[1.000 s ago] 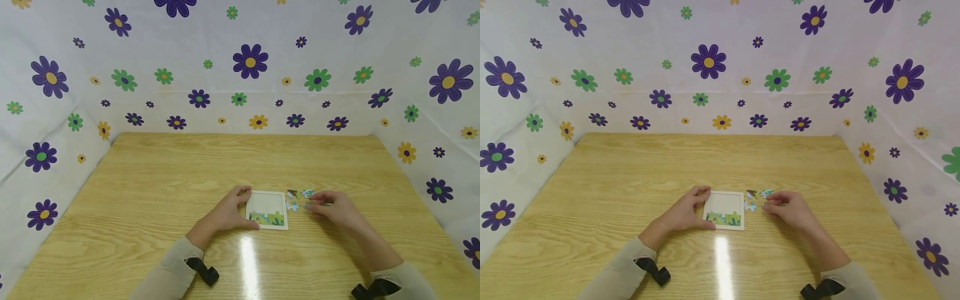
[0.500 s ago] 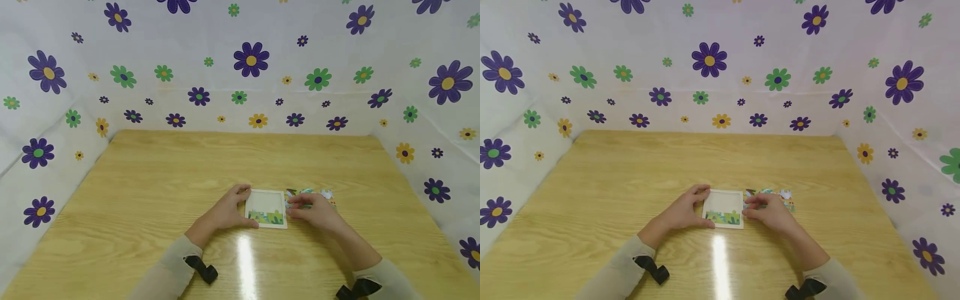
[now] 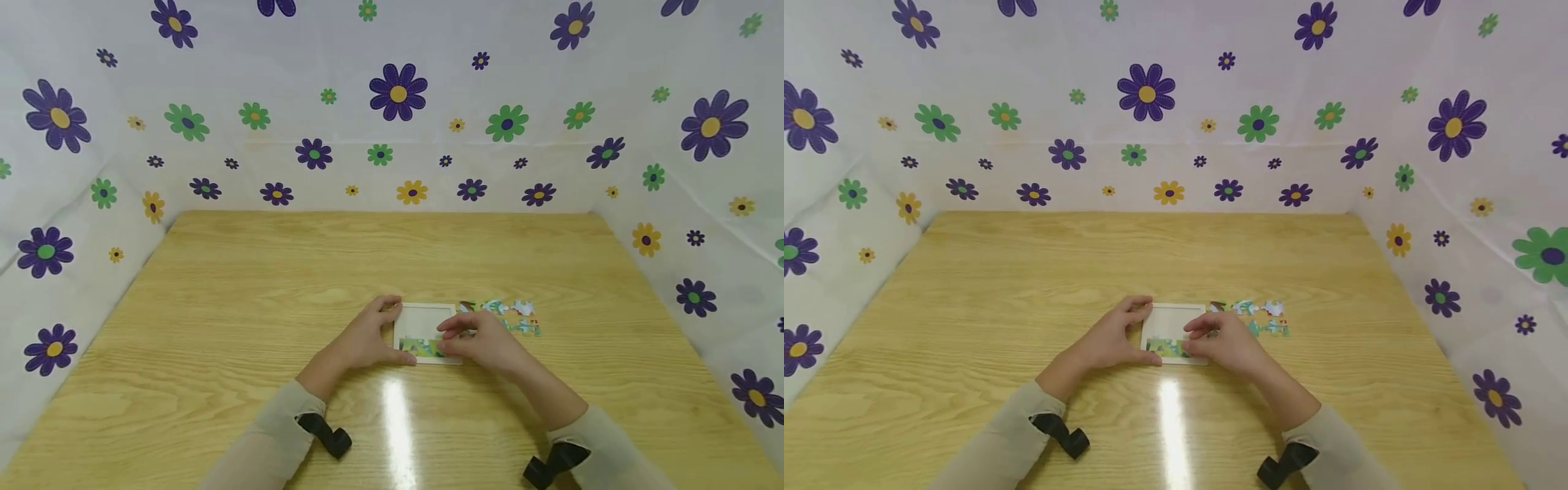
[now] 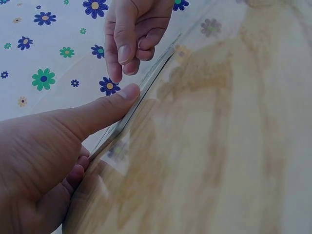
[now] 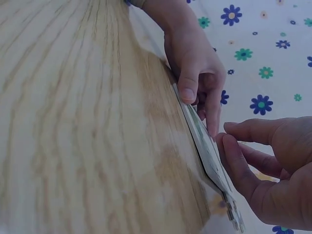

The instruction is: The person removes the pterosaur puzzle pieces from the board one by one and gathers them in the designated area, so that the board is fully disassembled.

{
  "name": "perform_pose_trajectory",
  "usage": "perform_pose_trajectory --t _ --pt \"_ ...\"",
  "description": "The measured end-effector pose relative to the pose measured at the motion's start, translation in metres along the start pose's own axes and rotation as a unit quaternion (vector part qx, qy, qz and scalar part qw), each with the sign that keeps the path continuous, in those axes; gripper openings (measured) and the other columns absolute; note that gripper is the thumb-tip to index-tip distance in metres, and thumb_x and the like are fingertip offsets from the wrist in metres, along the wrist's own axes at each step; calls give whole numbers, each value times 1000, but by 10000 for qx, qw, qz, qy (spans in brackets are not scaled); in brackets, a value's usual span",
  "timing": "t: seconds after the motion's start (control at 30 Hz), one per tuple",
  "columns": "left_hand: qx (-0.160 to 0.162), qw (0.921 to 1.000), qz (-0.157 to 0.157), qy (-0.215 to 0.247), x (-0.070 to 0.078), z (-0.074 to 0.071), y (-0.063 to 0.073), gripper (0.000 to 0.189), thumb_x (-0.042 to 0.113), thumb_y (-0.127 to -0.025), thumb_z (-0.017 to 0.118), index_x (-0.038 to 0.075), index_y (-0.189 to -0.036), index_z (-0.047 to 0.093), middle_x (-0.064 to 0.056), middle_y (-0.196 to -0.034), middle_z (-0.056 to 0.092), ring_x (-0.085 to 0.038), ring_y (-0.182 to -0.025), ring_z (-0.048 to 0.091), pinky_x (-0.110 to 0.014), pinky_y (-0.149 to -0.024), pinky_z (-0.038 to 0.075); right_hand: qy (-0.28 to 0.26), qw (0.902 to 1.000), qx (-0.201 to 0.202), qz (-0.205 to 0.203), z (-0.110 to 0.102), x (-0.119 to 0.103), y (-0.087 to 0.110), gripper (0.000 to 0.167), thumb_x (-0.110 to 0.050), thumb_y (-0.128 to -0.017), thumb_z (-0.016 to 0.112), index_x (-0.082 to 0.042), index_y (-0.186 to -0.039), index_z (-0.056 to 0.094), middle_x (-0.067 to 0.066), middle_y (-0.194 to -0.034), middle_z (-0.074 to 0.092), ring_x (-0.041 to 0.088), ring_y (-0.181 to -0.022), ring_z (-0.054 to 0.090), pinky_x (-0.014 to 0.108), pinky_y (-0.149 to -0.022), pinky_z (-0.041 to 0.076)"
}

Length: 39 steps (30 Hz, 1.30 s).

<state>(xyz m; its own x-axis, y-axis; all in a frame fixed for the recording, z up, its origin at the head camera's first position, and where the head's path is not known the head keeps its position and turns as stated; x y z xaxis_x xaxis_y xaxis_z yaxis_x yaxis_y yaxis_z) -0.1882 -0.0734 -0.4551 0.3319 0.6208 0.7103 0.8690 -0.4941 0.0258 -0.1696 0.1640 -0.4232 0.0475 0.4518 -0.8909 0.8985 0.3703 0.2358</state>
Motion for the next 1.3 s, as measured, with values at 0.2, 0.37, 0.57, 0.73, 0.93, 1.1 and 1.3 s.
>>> perform_pose_trajectory --t 0.2,0.37,0.57,0.73,0.93,1.1,1.3 --pt "44 10000 62 34 -1 -1 -2 112 53 -70 88 0 -153 33 -2 -161 30 -29 -149 30 -47 -117 33 -188 9997 -113 58 4 -9 -6 35 -18 -91 73 1 -120 67 15 -110 62 21 -87 73 34 -79 59" --pt "78 10000 -4 -2 -4 -3 1 112 54 -70 87 1 -153 34 -2 -162 29 -29 -149 30 -48 -116 34 -245 9978 -554 -270 21 -14 -17 35 -17 -95 68 6 -123 64 17 -108 62 24 -90 74 35 -79 60" --pt "34 9998 113 130 -3 -3 1 111 54 -71 86 2 -154 32 -2 -163 27 -28 -149 29 -48 -116 34 374 9969 -545 -424 32 -9 -21 32 -15 -96 67 3 -123 66 10 -96 64 15 -77 67 27 -69 57" --pt "44 9999 42 101 -4 -4 2 112 53 -70 87 2 -154 32 0 -163 27 -28 -149 28 -48 -117 34 917 9922 -584 -616 38 -12 -21 32 -16 -98 65 -2 -127 67 8 -96 62 14 -67 57 25 -60 50" --pt "70 9998 148 85 -4 1 2 111 52 -70 88 0 -152 35 -3 -162 30 -30 -148 30 -48 -116 35 1117 9909 -477 -572 40 -9 -18 28 -17 -98 65 -9 -124 69 8 -102 59 14 -73 57 26 -61 49" --pt "24 9999 143 44 -4 5 0 111 53 -71 87 0 -152 34 -4 -161 30 -30 -148 31 -47 -115 36 476 9963 -513 -492 36 -8 -16 22 -17 -99 64 -6 -117 64 9 -96 60 16 -74 59 27 -64 52" --pt "103 9998 157 14 -4 3 0 110 52 -71 87 -1 -152 35 -5 -161 30 -30 -148 31 -46 -116 36 -374 9985 -351 -207 31 -9 -16 21 -19 -98 66 1 -104 61 12 -94 67 18 -79 69 33 -74 60"
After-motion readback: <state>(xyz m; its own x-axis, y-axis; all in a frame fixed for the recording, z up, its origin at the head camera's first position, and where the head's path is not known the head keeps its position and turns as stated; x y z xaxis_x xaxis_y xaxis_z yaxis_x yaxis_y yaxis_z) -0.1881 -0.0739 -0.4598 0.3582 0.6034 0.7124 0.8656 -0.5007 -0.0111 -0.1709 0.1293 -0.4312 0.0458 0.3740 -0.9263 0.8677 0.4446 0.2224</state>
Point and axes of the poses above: each hand's wrist, its own y-axis away from the middle knuckle, its own z-axis out of the palm, x = y × z, the point moved 2 cm from there along -y, towards the middle knuckle
